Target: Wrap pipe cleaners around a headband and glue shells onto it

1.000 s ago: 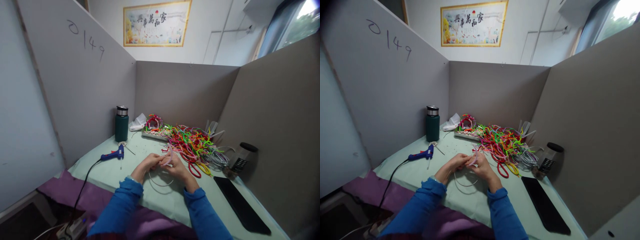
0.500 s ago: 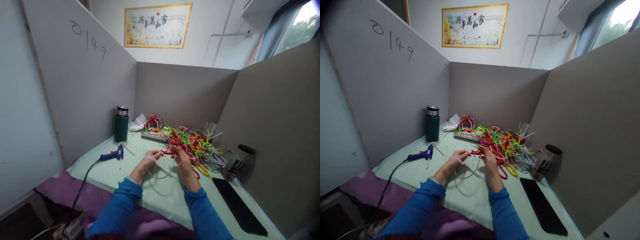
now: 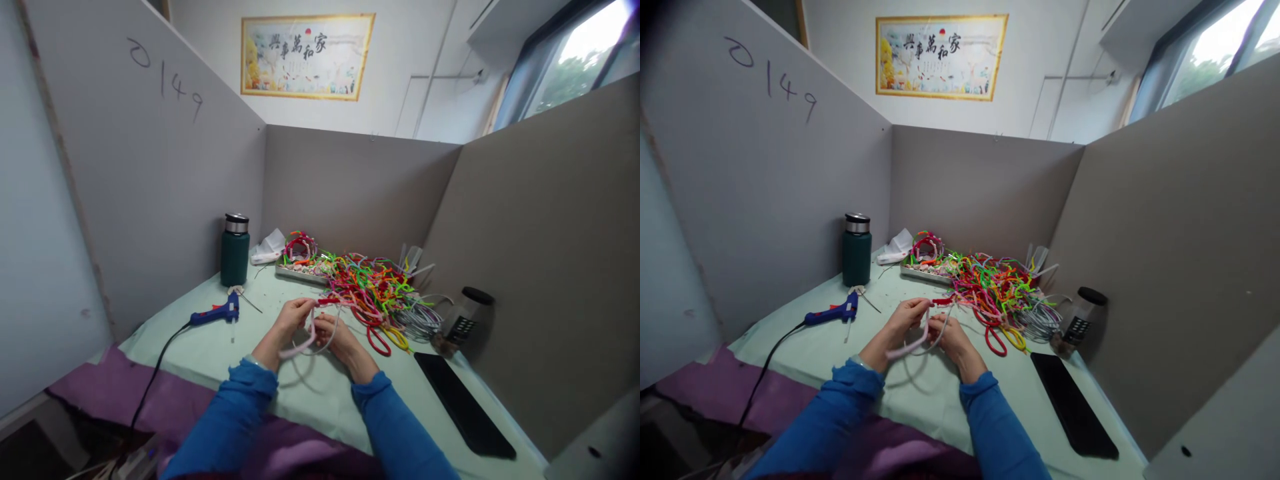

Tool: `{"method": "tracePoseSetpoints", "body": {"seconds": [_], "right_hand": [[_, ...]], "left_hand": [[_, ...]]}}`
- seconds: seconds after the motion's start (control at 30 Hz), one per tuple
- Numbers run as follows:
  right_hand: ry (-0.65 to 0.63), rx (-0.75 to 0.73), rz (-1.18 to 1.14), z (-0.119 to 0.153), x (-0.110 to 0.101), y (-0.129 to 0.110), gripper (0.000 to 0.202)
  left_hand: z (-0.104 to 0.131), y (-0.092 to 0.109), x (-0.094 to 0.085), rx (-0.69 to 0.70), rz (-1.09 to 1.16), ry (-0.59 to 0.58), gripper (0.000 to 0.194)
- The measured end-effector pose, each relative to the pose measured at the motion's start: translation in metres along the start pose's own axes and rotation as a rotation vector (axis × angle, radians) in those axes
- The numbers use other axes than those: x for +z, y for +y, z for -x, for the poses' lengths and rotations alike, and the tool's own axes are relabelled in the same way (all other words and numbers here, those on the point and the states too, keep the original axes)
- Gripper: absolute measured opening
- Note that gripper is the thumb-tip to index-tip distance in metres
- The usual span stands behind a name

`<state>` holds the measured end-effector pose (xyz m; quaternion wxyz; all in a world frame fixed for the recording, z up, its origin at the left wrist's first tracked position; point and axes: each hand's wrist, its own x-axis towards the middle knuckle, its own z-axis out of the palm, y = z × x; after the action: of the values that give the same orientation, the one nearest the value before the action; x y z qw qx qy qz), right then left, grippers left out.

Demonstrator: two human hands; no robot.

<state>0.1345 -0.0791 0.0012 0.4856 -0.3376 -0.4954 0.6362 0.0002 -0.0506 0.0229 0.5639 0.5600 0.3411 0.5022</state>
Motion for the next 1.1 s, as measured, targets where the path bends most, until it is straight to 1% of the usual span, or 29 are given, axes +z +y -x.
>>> {"method": "tracePoseSetpoints", "body": {"seconds": [0.1,0.17,0.3,0.43,0.5,0.6,0.7,0.83,0.93,1.0,1.1], "right_hand": [[-0.028,0.014,-0.063,0.001,-0.003,-0.001,0.032],[-0.055,0.004,-0.06,0.001,-0.002,-0.001,0.035],[-0.065,-0.051,-0.053,0.002,0.002,0.002,0.028],[0.015,-0.031,-0.076,-0.002,0.001,0.004,0.024],[0.049,-0.024,-0.118,-0.005,-0.003,0.004,0.023],[0.049,-0.006,-0.176,-0.009,-0.007,0.004,0.023],[0.055,0.004,-0.194,-0.008,-0.012,0.001,0.026],[0.134,-0.057,-0.084,-0.001,-0.019,-0.007,0.026],[0.221,-0.055,-0.005,0.002,-0.025,-0.012,0.029],[0.234,-0.059,0.02,0.001,-0.028,-0.013,0.031],[0.207,-0.082,0.028,-0.001,-0.032,-0.014,0.031]], "left_hand": [[-0.001,-0.001,-0.002,0.012,0.011,-0.014,0.042],[-0.001,-0.001,-0.002,0.013,-0.004,-0.025,0.043],[0.0,0.0,0.0,0.035,0.011,-0.056,0.041],[-0.001,-0.002,-0.002,0.012,0.002,-0.066,0.04],[-0.002,-0.003,-0.004,-0.006,0.003,-0.09,0.039],[0.0,-0.004,-0.006,-0.035,0.028,-0.19,0.04],[0.003,-0.003,-0.007,-0.074,-0.001,-0.286,0.041],[0.008,0.002,-0.006,-0.11,-0.056,-0.383,0.039],[0.01,0.004,-0.006,-0.14,-0.018,-0.419,0.039],[0.011,0.005,-0.006,-0.153,0.022,-0.416,0.042],[0.012,0.007,-0.006,-0.176,0.056,-0.415,0.046]]}}
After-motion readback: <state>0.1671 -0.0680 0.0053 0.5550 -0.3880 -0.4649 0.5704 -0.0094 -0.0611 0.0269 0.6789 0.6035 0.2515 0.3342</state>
